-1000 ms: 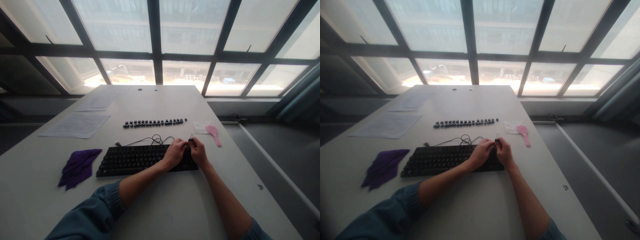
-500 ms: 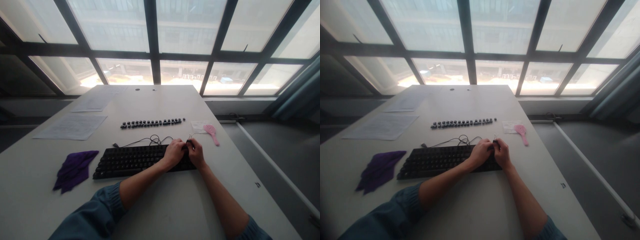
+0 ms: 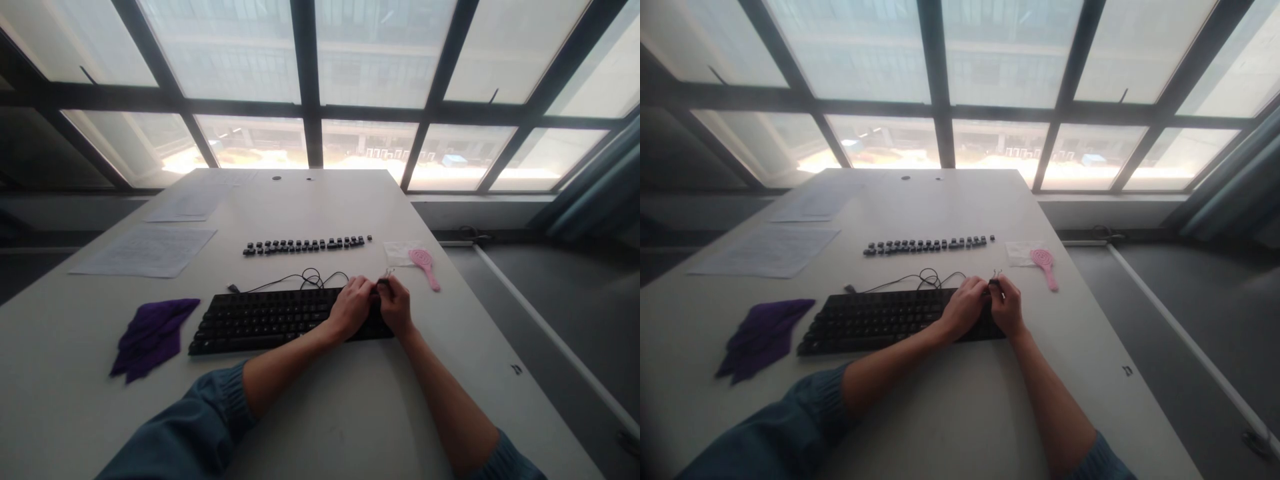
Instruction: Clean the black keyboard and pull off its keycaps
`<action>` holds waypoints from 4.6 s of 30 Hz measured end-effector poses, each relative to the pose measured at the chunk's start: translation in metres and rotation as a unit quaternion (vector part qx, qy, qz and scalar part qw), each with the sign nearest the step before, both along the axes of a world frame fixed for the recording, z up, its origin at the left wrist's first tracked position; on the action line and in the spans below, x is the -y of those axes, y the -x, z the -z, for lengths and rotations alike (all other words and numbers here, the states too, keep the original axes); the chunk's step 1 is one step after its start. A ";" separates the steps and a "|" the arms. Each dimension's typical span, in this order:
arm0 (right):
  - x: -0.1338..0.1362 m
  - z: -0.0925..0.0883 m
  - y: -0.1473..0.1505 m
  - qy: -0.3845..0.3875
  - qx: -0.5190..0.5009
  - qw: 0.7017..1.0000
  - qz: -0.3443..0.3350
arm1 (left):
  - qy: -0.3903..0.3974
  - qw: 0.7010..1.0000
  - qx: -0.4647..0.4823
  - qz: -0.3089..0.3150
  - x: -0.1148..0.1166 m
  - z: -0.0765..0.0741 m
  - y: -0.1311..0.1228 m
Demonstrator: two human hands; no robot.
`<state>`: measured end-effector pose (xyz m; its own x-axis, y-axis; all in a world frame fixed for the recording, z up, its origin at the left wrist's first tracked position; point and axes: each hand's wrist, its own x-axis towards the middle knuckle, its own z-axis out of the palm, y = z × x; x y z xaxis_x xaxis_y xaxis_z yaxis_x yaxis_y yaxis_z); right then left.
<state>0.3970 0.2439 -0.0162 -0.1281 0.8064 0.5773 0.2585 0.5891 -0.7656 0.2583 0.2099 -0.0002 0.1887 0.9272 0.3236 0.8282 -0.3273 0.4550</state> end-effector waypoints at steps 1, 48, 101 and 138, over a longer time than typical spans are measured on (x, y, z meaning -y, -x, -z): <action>0.000 -0.001 0.000 -0.001 0.004 1.000 0.000 | -0.004 1.000 0.003 0.001 0.000 0.000 0.000; -0.025 0.005 0.006 0.226 -0.343 0.909 0.077 | 0.014 0.999 -0.005 -0.038 -0.177 -0.051 0.036; -0.013 0.001 -0.023 0.102 -0.003 0.995 -0.012 | 0.040 0.996 0.076 0.022 0.000 -0.006 -0.002; 0.009 0.011 -0.006 0.029 0.011 0.998 0.051 | 0.003 1.000 -0.023 -0.009 -0.003 0.004 -0.018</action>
<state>0.4028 0.2353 -0.0272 -0.0551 0.8483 0.5266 0.3321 0.5130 -0.7916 0.2762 0.2131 -0.0046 0.1870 0.9322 0.3099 0.8536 -0.3103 0.4185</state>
